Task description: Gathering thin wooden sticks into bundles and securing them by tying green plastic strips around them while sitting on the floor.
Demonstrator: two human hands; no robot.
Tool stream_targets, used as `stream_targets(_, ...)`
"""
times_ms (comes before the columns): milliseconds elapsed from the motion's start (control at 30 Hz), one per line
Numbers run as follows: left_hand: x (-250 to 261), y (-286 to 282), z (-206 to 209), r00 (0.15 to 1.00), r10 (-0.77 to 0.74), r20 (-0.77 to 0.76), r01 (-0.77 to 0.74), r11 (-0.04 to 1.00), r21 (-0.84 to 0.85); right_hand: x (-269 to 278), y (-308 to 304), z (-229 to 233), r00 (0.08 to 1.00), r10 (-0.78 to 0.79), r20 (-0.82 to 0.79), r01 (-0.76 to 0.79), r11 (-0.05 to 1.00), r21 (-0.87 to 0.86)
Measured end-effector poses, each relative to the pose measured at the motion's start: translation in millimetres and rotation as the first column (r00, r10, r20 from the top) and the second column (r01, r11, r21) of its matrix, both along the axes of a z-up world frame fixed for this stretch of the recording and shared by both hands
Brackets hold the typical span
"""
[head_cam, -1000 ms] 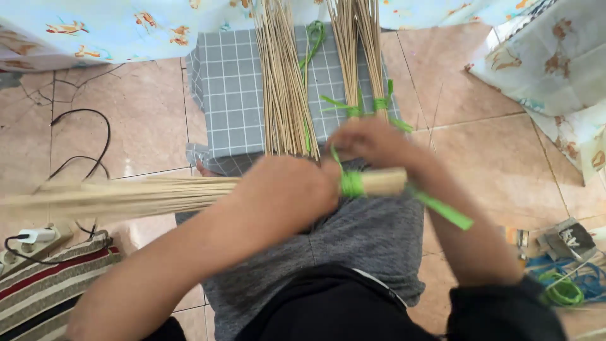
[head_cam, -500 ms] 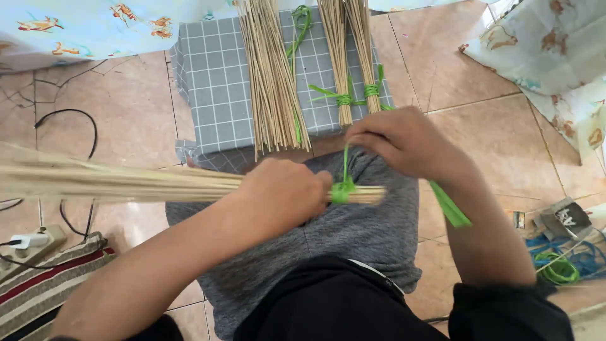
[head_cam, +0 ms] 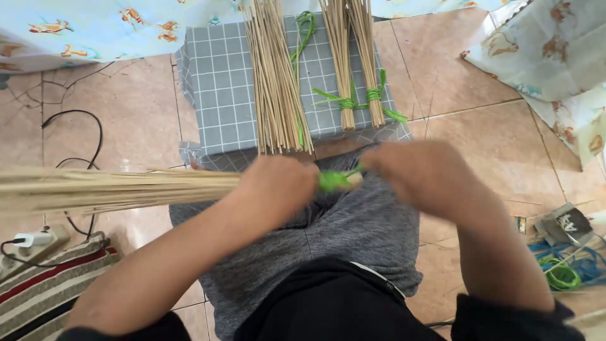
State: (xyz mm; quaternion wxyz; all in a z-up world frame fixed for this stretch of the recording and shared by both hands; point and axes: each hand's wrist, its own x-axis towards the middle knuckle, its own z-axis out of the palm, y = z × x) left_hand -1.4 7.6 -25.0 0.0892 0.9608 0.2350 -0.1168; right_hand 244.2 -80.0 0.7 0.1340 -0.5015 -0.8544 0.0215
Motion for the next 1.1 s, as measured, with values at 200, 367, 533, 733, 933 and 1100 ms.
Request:
stream_targets(200, -9, 0, 55, 0.983, 0.129, 0.135, -0.057, 0.896, -0.440, -15, 40, -64, 0.674, -0.034, -0.738, -0.286, 0.909, -0.302)
stream_targets(367, -26, 15, 32, 0.923, 0.352, 0.154, -0.203, 0.788, -0.581, -51, 6, -70, 0.915, -0.035, -0.401, -0.050, 0.978, -0.201)
stream_targets(533, -28, 18, 10, 0.901, 0.417, 0.123, -0.258, 0.740, -0.621, -56, -13, -51, 0.996, -0.036, -0.086, 0.030, 0.997, -0.067)
stream_targets(733, -26, 9, -9, 0.888, 0.459, 0.016, -0.352, 0.703, -0.618, -53, -12, -47, 0.991, -0.128, -0.035, 0.126, 0.991, -0.054)
stream_targets(933, -26, -8, -47, 0.842, 0.472, 0.262, -0.237, 0.760, -0.606, -62, 9, -40, 0.757, -0.109, -0.644, 0.030, 0.991, -0.133)
stream_targets(1100, -22, -3, -15, 0.811, 0.561, 0.166, -0.167, 0.495, -0.853, -66, 17, -39, 0.565, -0.128, -0.815, -0.048, 0.981, -0.187)
